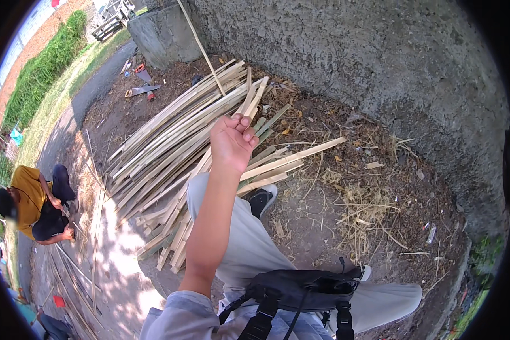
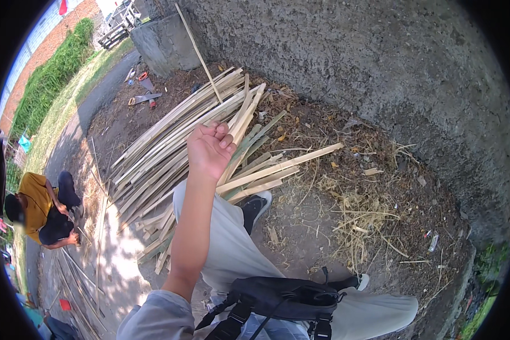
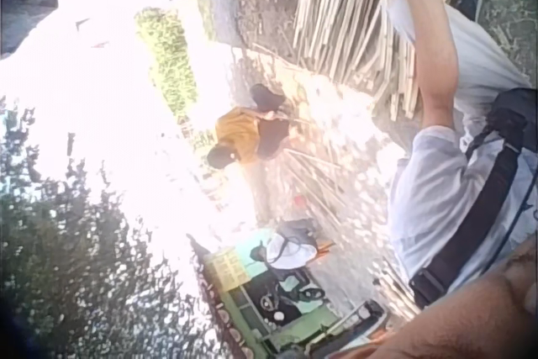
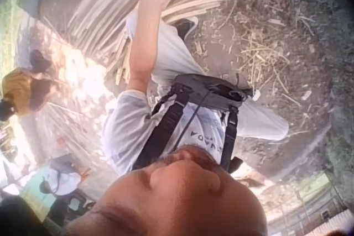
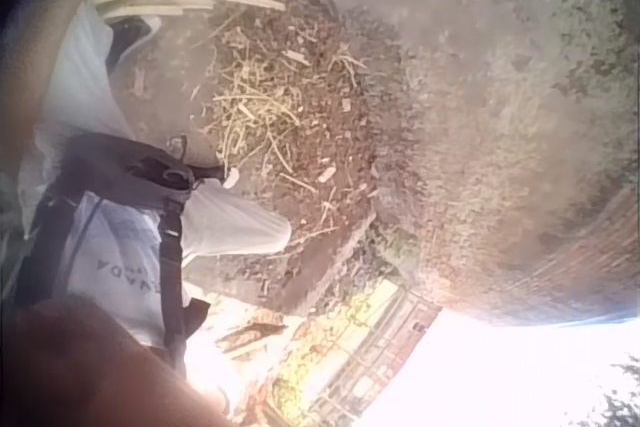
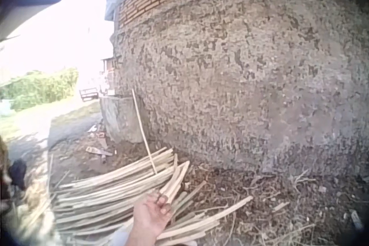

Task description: The person peels and trims bamboo strips by hand and with a knife, then carves a bamboo stalk along its length using the knife.

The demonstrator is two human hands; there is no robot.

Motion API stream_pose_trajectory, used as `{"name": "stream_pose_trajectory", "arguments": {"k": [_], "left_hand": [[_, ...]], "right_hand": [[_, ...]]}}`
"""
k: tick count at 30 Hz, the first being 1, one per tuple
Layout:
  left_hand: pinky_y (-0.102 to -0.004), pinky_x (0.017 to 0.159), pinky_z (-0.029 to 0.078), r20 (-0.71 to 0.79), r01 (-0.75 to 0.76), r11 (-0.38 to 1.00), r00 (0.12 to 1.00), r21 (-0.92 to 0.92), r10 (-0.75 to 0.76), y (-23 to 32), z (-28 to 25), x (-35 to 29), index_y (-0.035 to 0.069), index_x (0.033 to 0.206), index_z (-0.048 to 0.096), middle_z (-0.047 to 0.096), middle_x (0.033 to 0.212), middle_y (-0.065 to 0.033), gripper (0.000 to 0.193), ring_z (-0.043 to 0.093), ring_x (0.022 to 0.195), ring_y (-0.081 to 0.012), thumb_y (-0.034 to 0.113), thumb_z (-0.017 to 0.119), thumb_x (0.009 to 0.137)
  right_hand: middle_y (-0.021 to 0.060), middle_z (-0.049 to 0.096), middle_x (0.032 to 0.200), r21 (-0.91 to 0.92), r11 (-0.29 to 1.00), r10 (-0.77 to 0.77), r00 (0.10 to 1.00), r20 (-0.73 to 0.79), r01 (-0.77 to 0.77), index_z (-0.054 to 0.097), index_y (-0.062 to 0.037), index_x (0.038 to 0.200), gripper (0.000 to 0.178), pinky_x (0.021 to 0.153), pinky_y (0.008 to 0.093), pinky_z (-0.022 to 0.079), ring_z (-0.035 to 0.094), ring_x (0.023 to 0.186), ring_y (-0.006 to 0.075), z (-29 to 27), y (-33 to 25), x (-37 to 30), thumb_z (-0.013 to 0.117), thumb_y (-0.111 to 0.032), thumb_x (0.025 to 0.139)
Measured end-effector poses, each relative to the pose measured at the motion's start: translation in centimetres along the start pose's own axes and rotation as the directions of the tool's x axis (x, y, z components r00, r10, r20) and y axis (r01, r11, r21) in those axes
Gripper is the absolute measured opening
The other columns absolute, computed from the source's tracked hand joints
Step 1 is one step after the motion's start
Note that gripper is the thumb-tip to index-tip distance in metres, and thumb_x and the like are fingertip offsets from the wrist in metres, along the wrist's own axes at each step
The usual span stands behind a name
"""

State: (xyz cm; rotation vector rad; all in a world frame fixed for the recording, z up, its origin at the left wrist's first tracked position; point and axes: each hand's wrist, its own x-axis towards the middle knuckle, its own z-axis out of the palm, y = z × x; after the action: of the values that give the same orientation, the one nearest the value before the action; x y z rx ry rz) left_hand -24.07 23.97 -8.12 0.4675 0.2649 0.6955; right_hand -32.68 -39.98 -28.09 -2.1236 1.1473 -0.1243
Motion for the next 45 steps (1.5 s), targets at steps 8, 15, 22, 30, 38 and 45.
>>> {"name": "stream_pose_trajectory", "arguments": {"k": [8,15,22,30,38,45], "left_hand": [[-0.0264,0.062,0.043,-0.112,-0.200,0.973,0.971,0.117,0.213,2.6,-0.8,-0.2,0.013,0.094,0.057,0.066,0.092,-0.0024,0.016,0.051,0.061,-0.0110,0.011,0.069,0.084],[-0.0192,0.041,0.036,-0.247,-0.451,0.890,0.856,0.072,0.454,5.3,-1.6,-1.8,0.011,0.091,0.059,0.066,0.076,-0.0026,0.016,0.038,0.040,-0.0037,0.023,0.070,0.089],[-0.0227,0.035,0.021,-0.330,-0.700,0.615,0.521,0.363,0.787,9.2,-9.3,-4.8,0.012,0.068,0.053,0.027,0.040,0.0038,0.046,0.024,0.032,-0.0076,0.045,0.044,0.099],[-0.0393,0.072,0.047,-0.010,0.316,-0.300,0.704,0.900,0.710,8.8,-31.3,-6.8,0.003,0.093,0.061,0.061,0.081,-0.0110,0.024,0.062,0.082,-0.0301,0.019,0.070,0.078],[-0.0488,0.086,0.047,-0.107,0.234,-0.586,0.964,0.776,0.242,7.7,-42.9,-7.7,0.014,0.117,0.050,0.056,0.113,-0.0164,0.038,0.056,0.107,-0.0393,0.020,0.064,0.083],[-0.0462,0.082,0.050,-0.190,0.219,-0.595,0.975,0.773,0.113,5.2,-46.6,-7.0,0.013,0.104,0.062,0.058,0.110,-0.0108,0.025,0.059,0.101,-0.0355,0.024,0.061,0.082]], "right_hand": [[0.0183,0.063,0.074,0.057,0.998,-0.019,1.000,-0.001,0.019,0.052,0.0030,0.119,0.053,0.048,0.0385,0.057,0.063,0.060,0.0286,-0.6,-1.3,0.0,0.067,-0.036,0.087],[0.0201,0.065,0.076,0.206,0.968,-0.107,0.979,-0.171,0.142,0.051,0.0040,0.125,0.057,0.048,0.0390,0.058,0.064,0.061,0.0302,-6.4,-6.6,3.0,0.067,-0.036,0.088],[0.0184,0.063,0.069,0.416,0.842,-0.294,0.939,-0.177,0.342,0.060,0.0115,0.108,0.057,0.040,0.0369,0.055,0.062,0.054,0.0273,-8.4,-18.3,7.8,0.069,-0.041,0.086],[-0.0003,0.047,0.064,0.488,0.757,-0.526,0.848,0.059,0.435,0.062,-0.0011,0.093,0.027,0.050,0.0265,0.046,0.050,0.052,0.0109,0.8,-25.5,10.2,0.064,-0.027,0.088],[0.0090,0.058,0.072,0.014,0.529,-0.793,0.489,0.364,0.848,0.063,0.0049,0.105,0.029,0.063,0.0340,0.050,0.060,0.067,0.0207,9.9,-29.1,1.3,0.066,-0.013,0.083],[0.0211,0.066,0.084,-0.300,0.229,-0.686,0.372,0.625,0.926,0.067,-0.0042,0.101,0.030,0.076,0.0478,0.049,0.063,0.083,0.0407,11.3,-27.6,-2.2,0.069,-0.008,0.072]]}}
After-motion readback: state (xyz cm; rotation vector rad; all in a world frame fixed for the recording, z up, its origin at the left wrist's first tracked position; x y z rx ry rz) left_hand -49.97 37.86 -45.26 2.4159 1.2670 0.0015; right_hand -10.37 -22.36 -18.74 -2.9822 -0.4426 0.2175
